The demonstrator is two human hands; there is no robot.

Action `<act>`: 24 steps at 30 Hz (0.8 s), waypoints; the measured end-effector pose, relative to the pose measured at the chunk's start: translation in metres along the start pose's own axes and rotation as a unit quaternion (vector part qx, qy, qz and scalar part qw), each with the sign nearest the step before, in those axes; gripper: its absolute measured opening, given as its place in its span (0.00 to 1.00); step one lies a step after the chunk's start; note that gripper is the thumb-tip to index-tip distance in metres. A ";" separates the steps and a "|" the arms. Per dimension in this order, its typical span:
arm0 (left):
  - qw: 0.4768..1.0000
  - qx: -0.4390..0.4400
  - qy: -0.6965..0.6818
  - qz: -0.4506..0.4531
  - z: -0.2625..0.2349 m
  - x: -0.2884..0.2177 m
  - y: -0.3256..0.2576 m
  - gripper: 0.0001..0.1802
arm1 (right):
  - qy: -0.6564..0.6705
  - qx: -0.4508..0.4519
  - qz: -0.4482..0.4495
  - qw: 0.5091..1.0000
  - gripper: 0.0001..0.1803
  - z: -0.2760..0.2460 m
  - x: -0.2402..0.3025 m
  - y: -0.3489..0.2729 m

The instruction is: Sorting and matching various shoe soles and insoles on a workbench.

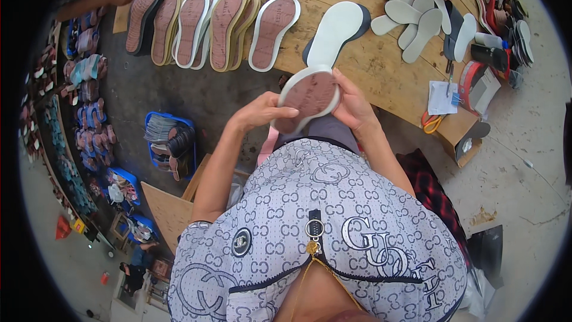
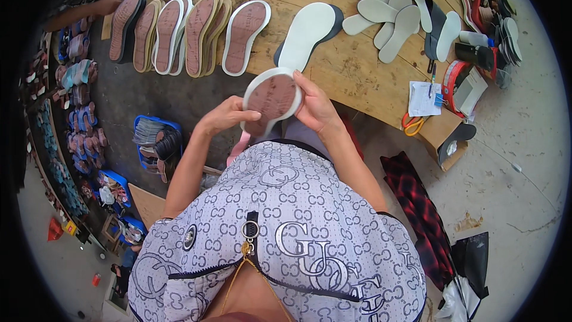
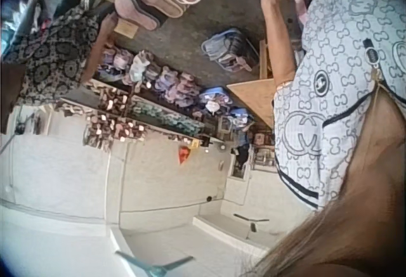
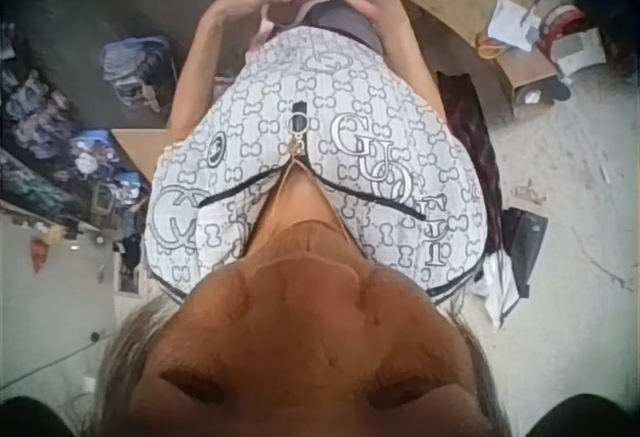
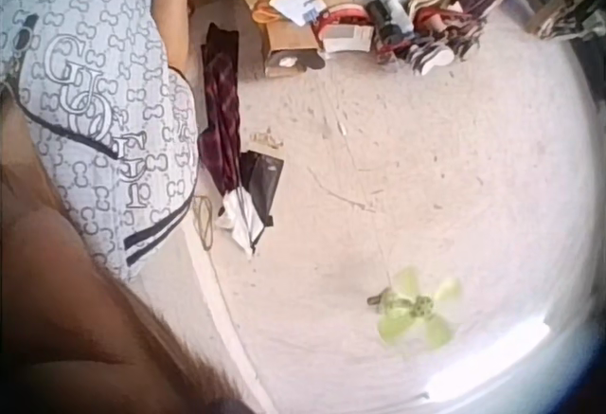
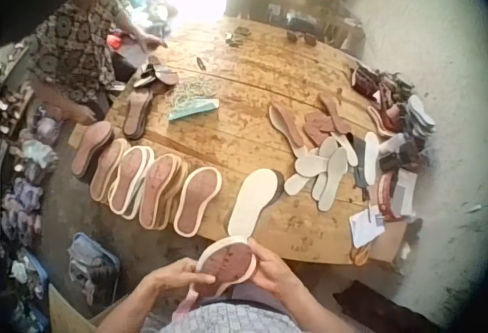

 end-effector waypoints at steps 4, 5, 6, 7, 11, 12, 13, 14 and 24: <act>0.999 -0.035 0.002 0.037 0.007 0.007 0.008 0.15 | 0.014 -0.025 -0.039 0.999 0.23 0.030 0.009 -0.007; 0.999 -0.019 -0.021 0.037 0.009 0.006 0.011 0.16 | -0.010 -0.021 -0.044 0.999 0.23 0.027 0.011 -0.007; 0.998 -0.016 -0.050 0.046 0.017 0.001 0.009 0.16 | -0.037 -0.027 -0.047 0.998 0.23 0.022 0.012 -0.012; 0.996 -0.011 -0.075 0.053 0.021 -0.008 0.006 0.16 | -0.061 -0.034 -0.054 0.996 0.23 0.019 0.014 -0.013; 0.991 -0.100 0.068 0.059 0.005 -0.014 0.001 0.18 | 0.058 0.072 0.006 0.996 0.23 0.014 0.006 0.001; 0.990 -0.083 0.060 0.095 0.010 -0.024 -0.003 0.17 | 0.054 0.069 0.019 0.996 0.24 0.016 0.007 0.005; 0.991 -0.070 0.071 0.091 0.008 -0.019 -0.005 0.15 | 0.053 0.051 0.022 0.997 0.24 0.015 0.004 0.006; 0.993 -0.044 0.063 0.086 0.009 -0.020 -0.002 0.14 | 0.065 -0.013 0.044 0.997 0.24 0.008 0.005 0.008; 0.975 -0.132 0.017 0.176 0.009 -0.055 0.018 0.29 | 0.029 0.098 -0.081 0.991 0.19 0.033 0.034 -0.019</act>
Point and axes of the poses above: each hand's wrist, its own y-axis towards the middle knuckle, its own z-axis out of the palm, x = y × z, the point moved 5 cm from there along y, towards the middle knuckle, and after that the axes turned 11 degrees about -z, right-handed, at the moved point
